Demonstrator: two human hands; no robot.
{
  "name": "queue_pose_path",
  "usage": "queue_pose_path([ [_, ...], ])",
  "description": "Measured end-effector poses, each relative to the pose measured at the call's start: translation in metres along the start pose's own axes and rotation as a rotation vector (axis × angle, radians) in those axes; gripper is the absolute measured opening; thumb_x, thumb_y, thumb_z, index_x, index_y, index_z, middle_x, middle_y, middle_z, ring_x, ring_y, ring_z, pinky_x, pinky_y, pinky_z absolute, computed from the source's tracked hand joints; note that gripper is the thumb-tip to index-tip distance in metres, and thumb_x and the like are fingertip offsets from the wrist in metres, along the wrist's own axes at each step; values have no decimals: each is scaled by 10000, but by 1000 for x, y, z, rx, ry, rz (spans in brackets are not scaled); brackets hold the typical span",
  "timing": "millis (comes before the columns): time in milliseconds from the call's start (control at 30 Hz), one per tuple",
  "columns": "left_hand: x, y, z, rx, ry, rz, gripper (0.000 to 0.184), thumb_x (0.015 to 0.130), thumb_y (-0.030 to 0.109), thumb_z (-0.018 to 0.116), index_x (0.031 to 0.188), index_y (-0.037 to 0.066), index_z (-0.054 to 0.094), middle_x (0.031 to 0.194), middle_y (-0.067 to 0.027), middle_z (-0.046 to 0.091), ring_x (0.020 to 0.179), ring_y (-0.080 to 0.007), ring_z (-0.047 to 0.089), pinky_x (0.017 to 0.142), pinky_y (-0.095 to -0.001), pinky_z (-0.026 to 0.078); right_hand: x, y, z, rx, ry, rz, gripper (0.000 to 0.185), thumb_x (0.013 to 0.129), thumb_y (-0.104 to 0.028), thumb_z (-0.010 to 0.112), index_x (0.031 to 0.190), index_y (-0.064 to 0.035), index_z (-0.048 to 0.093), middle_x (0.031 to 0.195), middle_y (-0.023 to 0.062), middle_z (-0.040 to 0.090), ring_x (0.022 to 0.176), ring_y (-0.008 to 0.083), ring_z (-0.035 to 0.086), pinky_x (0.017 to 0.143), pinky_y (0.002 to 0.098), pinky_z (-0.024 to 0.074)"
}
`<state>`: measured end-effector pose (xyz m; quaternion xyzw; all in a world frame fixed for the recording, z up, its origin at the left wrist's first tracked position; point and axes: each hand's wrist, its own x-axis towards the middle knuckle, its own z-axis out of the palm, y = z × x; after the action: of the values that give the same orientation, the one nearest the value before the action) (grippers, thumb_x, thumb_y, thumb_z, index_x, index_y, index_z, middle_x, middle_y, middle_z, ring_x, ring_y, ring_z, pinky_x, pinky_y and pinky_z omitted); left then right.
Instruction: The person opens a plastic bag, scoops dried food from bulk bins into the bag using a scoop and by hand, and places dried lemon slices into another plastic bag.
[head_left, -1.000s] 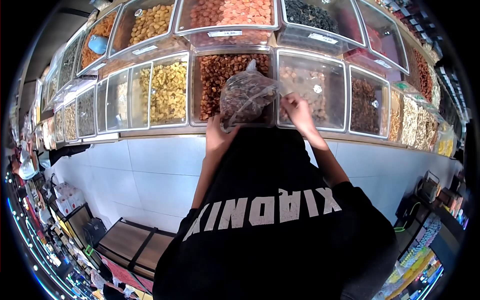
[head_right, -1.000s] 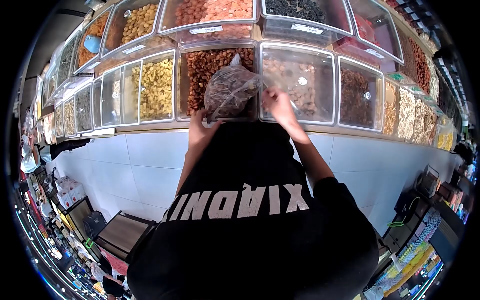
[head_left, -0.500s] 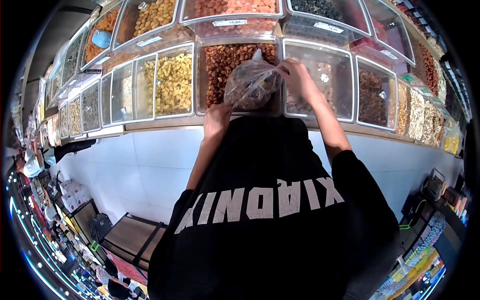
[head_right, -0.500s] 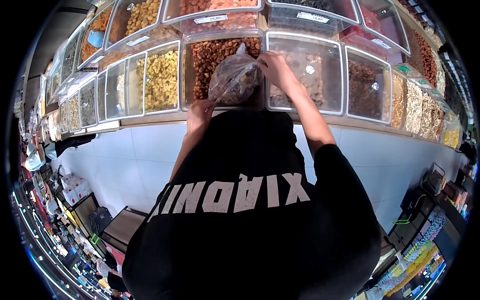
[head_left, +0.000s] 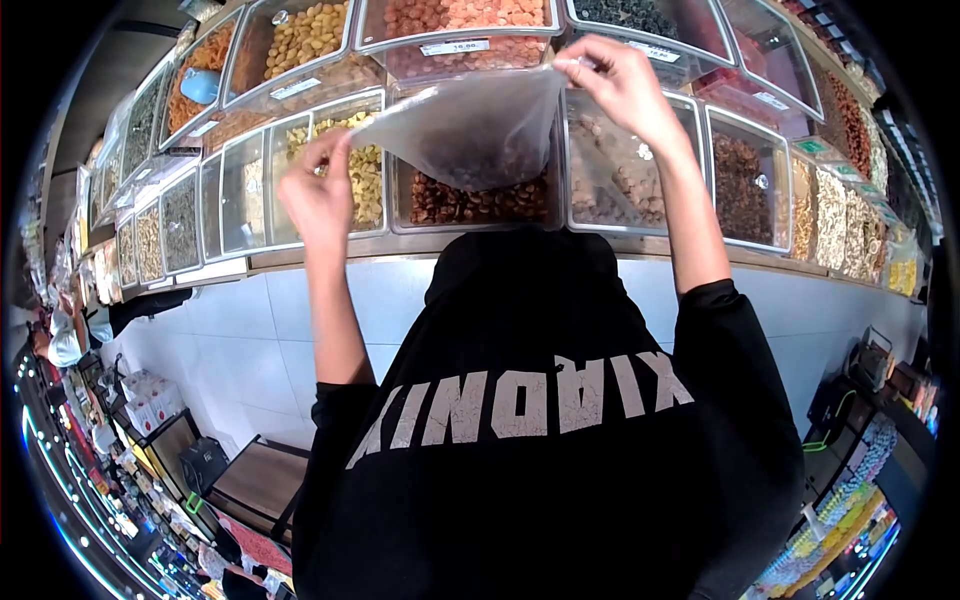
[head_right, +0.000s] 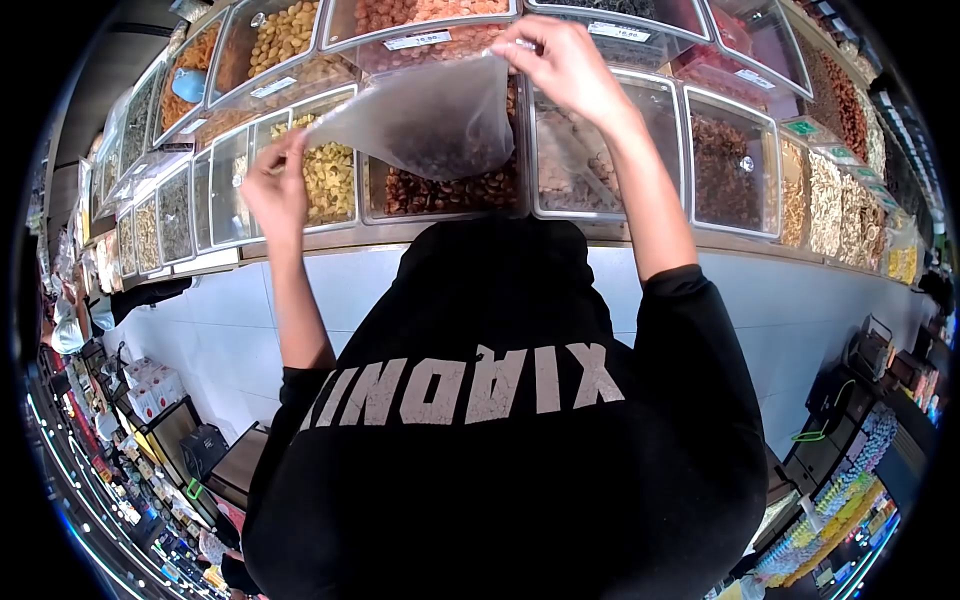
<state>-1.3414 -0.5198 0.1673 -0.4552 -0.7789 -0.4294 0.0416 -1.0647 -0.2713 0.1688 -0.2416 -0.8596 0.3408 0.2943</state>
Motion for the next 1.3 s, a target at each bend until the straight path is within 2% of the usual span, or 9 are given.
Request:
queue_pose_path([
  [133, 41, 15, -26, -55, 114, 29, 165, 920, 178, 736, 1017, 55, 786, 889, -120, 768, 560, -66, 572, 498, -211, 425, 24, -25, -26, 178, 41, -36, 179, 952, -143, 706, 1059, -4, 739, 928, 51, 730, 823, 100, 676, 736, 232, 542],
  [200, 61, 41, -44, -110, 96, -75, 192, 928, 162, 746, 1056, 21, 769, 914, -99, 760, 776, -96, 668, 698, -228, 526, 33, -67, -49, 162, 62, 9, 120, 954, -86, 644, 1025, 4, 680, 801, 68, 700, 727, 154, 666, 666, 295, 531],
  [233, 71, 48, -50, -109, 106, -90, 202, 934, 157, 742, 1074, 12, 762, 891, -83, 750, 774, -79, 650, 699, -214, 512, 38, -84, -54, 288, 132, -18, 106, 921, -107, 720, 887, -6, 713, 763, -3, 658, 717, 41, 582, 639, 218, 466],
  [467, 96, 65, -45, -396, 42, -13, 205, 935, 124, 734, 1081, -20, 742, 943, -84, 742, 852, -125, 698, 777, -258, 566, 44, -84, -74, 258, 152, -44, 112, 935, -126, 711, 945, -15, 722, 787, 13, 683, 702, 70, 610, 650, 231, 503],
  [633, 113, 111, -38, -483, 69, 264, 192, 914, 35, 723, 1092, -38, 729, 1035, -158, 745, 946, -165, 715, 859, -301, 582, 15, -101, -127, 103, 439, -87, 135, 915, -124, 722, 977, -4, 726, 805, 22, 713, 702, 86, 629, 666, 247, 512],
  [733, 108, 164, -30, -616, 12, 466, 131, 942, 15, 684, 1067, 14, 723, 995, -62, 742, 813, -73, 638, 715, -200, 505, -30, -94, -187, -84, 634, -89, 180, 940, -80, 708, 1070, 42, 734, 1008, 104, 739, 879, 126, 689, 768, 246, 557],
  [900, 95, 194, 10, -759, -38, 860, 168, 859, -51, 718, 1024, -20, 724, 1009, -167, 738, 926, -181, 708, 837, -306, 561, -157, -96, -253, -149, 787, -289, 161, 926, 36, 657, 1045, 130, 710, 1059, 219, 713, 940, 238, 691, 811, 288, 568],
  [1200, -20, 189, 174, -590, -680, 590, 134, 901, 169, 701, 1008, 99, 738, 1274, -59, 668, 1087, -237, 668, 912, -348, 543, -324, -90, -144, -385, 664, 733, 129, 913, -46, 702, 1004, 13, 772, 1018, 121, 748, 931, 186, 689, 870, 286, 527],
  [1300, -53, 155, 243, -463, -781, 620, 148, 922, 182, 653, 1013, 96, 732, 1291, -69, 651, 1180, -265, 616, 989, -385, 502, -355, -39, -95, -295, 682, 787, 144, 925, -79, 696, 994, 34, 752, 1023, 140, 747, 918, 202, 705, 842, 296, 545],
])
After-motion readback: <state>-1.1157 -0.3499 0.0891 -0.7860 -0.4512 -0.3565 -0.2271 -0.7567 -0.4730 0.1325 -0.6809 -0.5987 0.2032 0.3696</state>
